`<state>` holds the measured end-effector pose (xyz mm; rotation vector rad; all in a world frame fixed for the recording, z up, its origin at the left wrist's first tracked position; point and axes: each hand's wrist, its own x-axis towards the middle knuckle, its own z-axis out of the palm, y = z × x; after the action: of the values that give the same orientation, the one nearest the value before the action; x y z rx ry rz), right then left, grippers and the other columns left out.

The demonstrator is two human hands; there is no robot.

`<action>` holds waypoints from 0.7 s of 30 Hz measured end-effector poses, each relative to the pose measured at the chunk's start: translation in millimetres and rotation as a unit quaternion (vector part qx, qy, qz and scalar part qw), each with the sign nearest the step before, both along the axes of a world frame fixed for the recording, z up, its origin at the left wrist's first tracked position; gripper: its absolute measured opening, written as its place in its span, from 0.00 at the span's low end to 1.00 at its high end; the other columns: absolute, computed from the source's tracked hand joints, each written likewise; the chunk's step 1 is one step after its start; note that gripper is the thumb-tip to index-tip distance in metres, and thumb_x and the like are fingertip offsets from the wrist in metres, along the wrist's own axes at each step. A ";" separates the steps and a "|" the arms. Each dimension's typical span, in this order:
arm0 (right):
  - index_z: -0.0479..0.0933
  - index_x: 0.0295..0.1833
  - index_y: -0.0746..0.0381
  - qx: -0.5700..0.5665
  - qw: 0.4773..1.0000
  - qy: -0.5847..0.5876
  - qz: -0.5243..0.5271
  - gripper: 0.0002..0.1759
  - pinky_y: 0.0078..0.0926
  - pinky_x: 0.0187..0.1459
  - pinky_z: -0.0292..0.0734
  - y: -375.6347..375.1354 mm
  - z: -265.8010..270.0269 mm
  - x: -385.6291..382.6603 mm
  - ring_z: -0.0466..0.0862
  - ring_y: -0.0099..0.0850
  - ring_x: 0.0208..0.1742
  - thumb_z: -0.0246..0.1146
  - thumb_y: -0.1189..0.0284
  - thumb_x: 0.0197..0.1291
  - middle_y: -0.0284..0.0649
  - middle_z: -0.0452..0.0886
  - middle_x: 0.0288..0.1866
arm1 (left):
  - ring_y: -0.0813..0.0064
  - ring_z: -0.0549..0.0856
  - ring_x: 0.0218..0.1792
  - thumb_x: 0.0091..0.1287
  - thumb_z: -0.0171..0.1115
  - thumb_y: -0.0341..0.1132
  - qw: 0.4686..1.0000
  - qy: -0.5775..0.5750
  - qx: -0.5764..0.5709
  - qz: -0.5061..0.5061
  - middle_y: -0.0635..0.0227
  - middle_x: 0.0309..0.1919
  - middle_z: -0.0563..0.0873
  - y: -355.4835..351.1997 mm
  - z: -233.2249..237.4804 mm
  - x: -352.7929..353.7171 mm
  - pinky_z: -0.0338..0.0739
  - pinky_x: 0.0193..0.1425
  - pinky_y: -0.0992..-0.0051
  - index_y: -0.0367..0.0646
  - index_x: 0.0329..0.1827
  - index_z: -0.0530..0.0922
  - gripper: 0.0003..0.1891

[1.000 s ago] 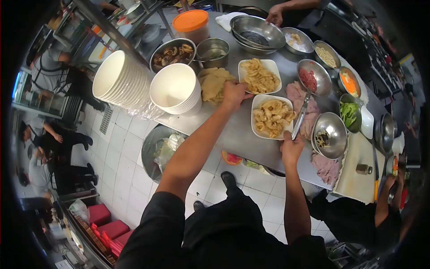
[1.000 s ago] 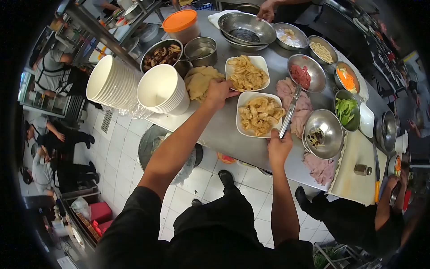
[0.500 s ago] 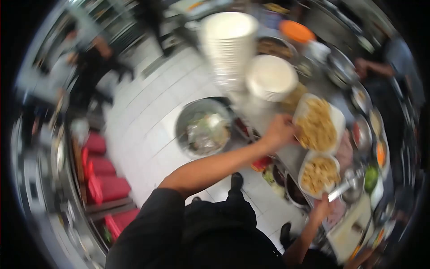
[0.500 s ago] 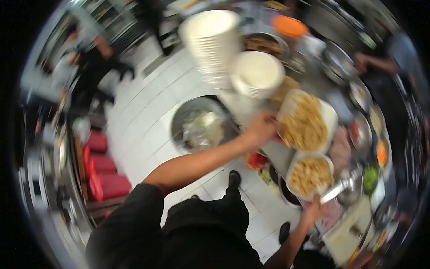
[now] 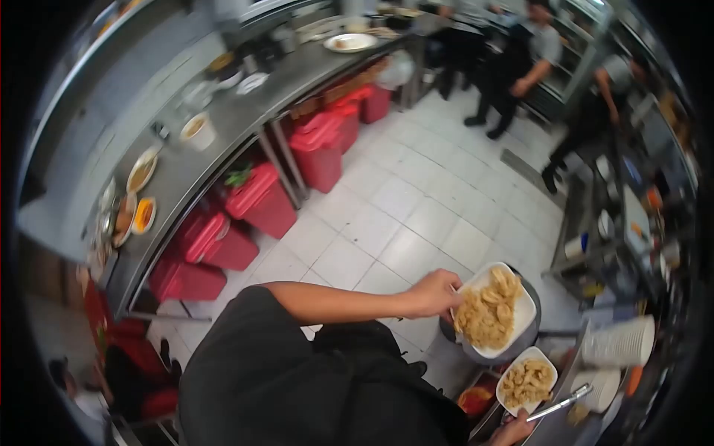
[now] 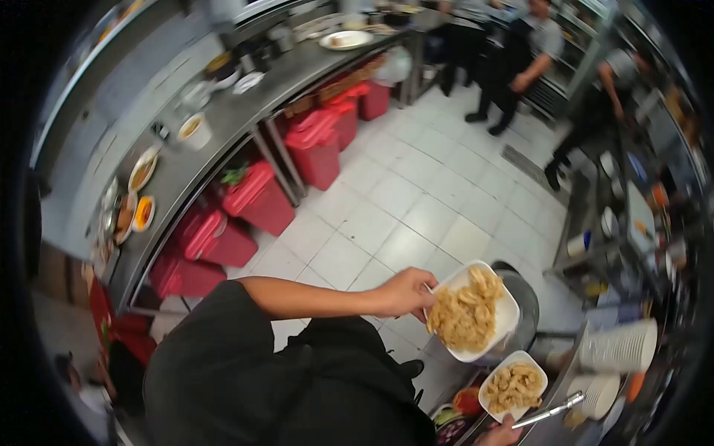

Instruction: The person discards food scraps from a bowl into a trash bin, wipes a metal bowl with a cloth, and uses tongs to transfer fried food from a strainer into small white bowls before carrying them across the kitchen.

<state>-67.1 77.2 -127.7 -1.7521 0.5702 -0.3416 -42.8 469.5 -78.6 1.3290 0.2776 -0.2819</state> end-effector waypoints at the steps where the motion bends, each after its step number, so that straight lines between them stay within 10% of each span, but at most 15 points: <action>1: 0.72 0.50 0.67 0.080 0.995 -0.014 0.051 0.19 0.13 0.13 0.57 30.0 -10.1 23.0 0.67 0.18 0.14 0.53 0.78 0.50 0.38 0.79 0.31 | 0.69 0.86 0.31 0.61 0.55 0.24 0.998 -0.003 0.000 0.056 0.54 0.32 0.84 36.8 -2.3 -15.6 0.85 0.33 0.72 0.26 0.44 0.72 0.11; 11: 0.68 0.33 0.63 0.125 0.893 0.016 0.433 0.04 0.17 0.12 0.59 384.6 2.6 161.7 0.65 0.18 0.12 0.55 0.79 0.50 0.32 0.71 0.21 | 0.66 0.86 0.32 0.60 0.55 0.22 0.857 -0.008 0.004 0.515 0.56 0.32 0.83 263.7 -1.8 -139.0 0.86 0.34 0.71 0.23 0.44 0.71 0.12; 21: 0.70 0.37 0.68 0.158 0.728 0.068 0.663 0.06 0.21 0.15 0.61 769.3 -11.2 193.6 0.67 0.24 0.12 0.54 0.79 0.51 0.36 0.70 0.18 | 0.62 0.85 0.39 0.59 0.52 0.22 0.667 -0.011 0.017 0.745 0.50 0.42 0.80 443.4 -23.9 -155.1 0.87 0.37 0.69 0.23 0.43 0.71 0.11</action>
<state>126.5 846.5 -138.9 -1.4380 -0.5897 0.8609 -197.9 912.9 -102.5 0.7592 1.2394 1.1468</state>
